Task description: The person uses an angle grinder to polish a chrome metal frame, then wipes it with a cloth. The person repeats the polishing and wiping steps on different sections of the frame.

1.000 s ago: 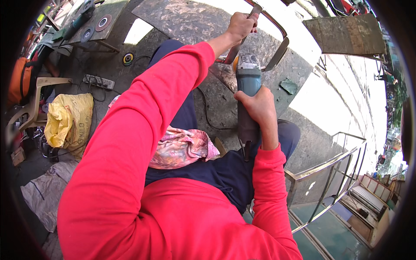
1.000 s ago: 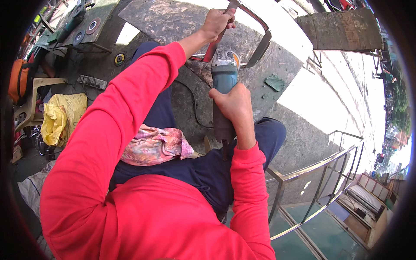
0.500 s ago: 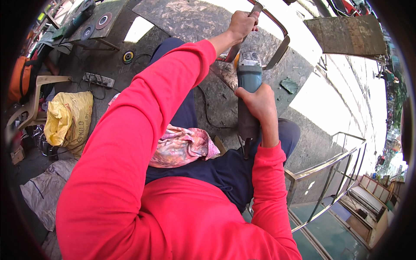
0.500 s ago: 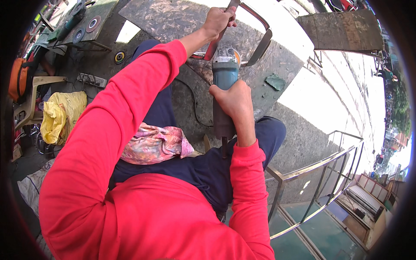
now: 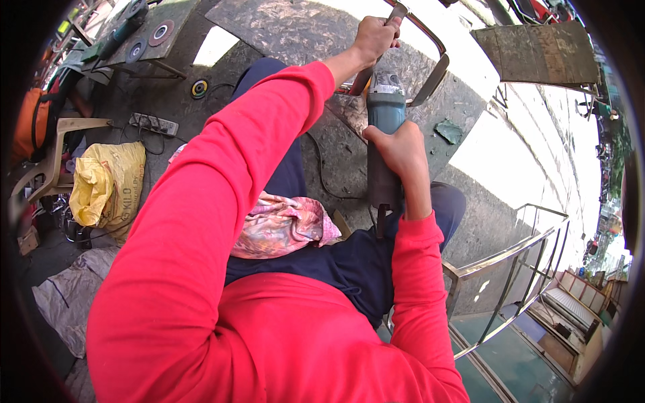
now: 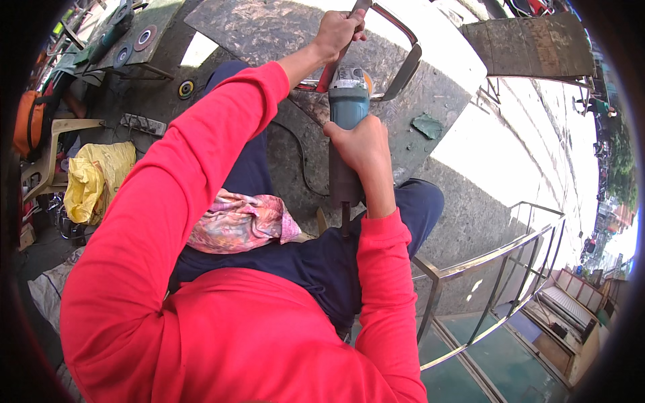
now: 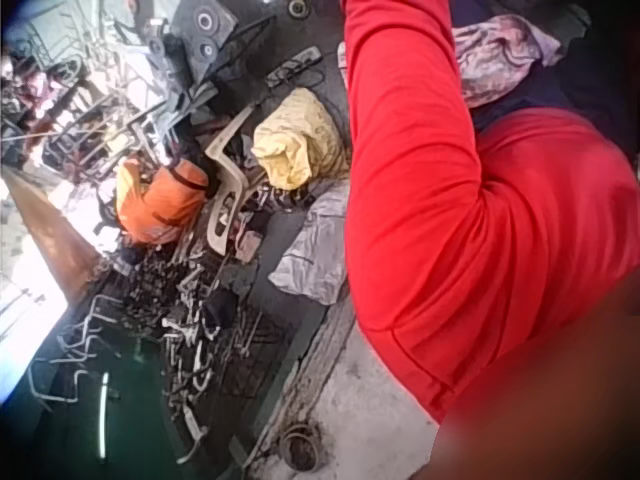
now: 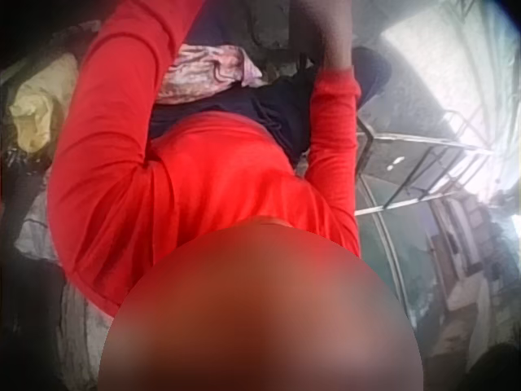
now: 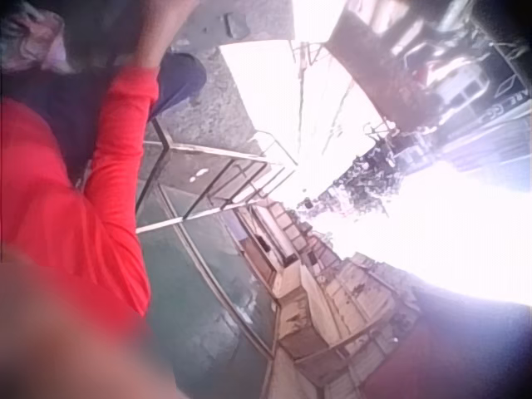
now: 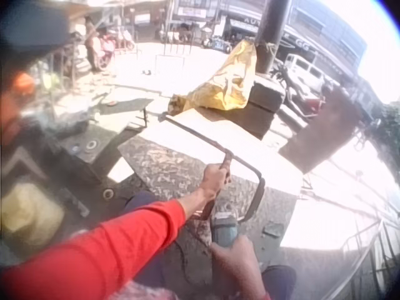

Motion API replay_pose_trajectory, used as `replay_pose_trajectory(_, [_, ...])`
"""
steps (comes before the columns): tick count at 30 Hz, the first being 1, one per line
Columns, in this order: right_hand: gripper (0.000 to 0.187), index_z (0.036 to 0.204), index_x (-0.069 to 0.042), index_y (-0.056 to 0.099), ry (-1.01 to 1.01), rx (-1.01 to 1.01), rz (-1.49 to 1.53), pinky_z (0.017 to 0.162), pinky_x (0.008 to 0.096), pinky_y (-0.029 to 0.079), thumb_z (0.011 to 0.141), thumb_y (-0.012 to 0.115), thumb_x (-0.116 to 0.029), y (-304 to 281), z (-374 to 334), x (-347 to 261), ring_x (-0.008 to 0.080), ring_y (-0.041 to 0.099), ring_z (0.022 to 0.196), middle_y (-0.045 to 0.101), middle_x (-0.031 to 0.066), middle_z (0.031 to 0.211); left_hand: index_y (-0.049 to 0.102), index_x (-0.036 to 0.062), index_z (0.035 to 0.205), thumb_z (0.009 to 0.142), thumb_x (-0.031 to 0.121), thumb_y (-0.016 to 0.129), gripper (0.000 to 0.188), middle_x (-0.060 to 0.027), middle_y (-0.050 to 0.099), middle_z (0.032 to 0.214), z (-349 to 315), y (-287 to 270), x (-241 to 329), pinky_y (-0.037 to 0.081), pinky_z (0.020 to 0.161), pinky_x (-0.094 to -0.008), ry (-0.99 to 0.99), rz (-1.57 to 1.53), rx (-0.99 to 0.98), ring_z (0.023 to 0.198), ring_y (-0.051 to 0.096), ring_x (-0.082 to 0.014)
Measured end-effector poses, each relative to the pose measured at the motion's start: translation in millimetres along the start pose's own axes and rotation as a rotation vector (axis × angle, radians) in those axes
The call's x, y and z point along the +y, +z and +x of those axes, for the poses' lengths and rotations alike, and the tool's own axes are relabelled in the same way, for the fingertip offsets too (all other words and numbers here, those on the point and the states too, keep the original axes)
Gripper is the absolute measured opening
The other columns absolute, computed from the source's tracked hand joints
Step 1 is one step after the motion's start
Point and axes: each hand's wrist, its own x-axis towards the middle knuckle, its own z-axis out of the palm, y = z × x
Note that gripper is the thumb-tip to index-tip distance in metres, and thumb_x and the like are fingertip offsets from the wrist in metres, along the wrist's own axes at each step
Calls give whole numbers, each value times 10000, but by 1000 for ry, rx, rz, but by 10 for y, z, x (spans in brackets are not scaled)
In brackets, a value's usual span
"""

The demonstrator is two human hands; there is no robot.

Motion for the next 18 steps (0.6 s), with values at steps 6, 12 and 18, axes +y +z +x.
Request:
replay_pose_trajectory(6, [562, 745, 156, 647, -6, 98, 4, 659, 442, 553, 653, 778, -382, -64, 38, 142, 386, 714, 711, 671, 296, 717, 573, 35, 665, 1025, 232, 555, 411, 7, 510, 626, 23, -21, -41, 492, 613, -325, 43, 85, 36, 514, 440, -81])
replay_pose_trajectory(12, [533, 800, 117, 665, -46, 71, -2, 671, 410, 555, 650, 795, -378, -18, -88, 225, 334, 715, 711, 685, 251, 733, 638, -3, 642, 958, 238, 649, 398, -35, 587, 583, 167, -22, -202, 439, 484, -292, 79, 109, 162, 506, 546, -112])
replay_pose_trajectory(18, [553, 765, 158, 651, -20, 57, 7, 698, 446, 560, 643, 789, -363, 39, -163, 51, 400, 718, 759, 671, 312, 742, 589, 62, 608, 955, 437, 617, 512, -72, 575, 539, 203, -82, -144, 410, 451, -356, -74, 149, 198, 468, 560, -201])
